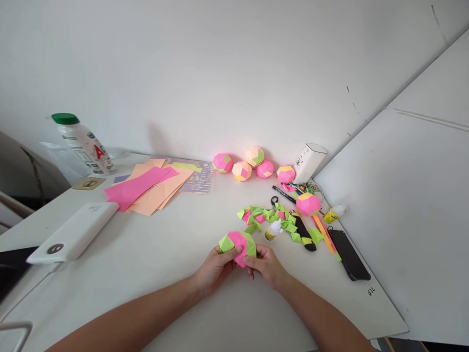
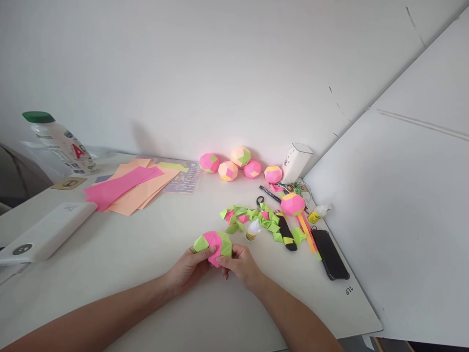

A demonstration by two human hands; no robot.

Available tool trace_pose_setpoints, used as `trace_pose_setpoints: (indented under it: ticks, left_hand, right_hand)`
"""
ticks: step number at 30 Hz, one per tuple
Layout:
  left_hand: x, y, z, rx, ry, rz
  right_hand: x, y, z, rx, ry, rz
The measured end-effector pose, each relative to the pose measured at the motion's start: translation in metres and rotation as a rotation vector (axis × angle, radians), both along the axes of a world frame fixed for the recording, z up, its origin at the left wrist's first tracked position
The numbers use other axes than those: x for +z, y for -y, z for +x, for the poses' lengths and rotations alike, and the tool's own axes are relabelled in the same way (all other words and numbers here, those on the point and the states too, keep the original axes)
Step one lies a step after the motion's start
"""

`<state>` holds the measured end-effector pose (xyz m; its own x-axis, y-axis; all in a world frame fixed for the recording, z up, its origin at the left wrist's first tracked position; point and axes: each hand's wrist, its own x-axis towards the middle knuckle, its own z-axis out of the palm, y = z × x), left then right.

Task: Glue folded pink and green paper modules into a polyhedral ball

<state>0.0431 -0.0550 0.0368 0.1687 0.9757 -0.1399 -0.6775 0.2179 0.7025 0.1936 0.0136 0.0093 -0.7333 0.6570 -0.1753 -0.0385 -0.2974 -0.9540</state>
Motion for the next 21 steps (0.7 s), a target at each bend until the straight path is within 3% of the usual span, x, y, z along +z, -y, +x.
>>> trace_pose_setpoints:
  ticks: [21]
  left_hand:
    - [-0.0018, -0.0008, -0.0009, -0.007, -0.047, -0.011]
  right_hand:
    - [0.0023, 0.0015, -0.0008, -0.03, 0.022, -0.001]
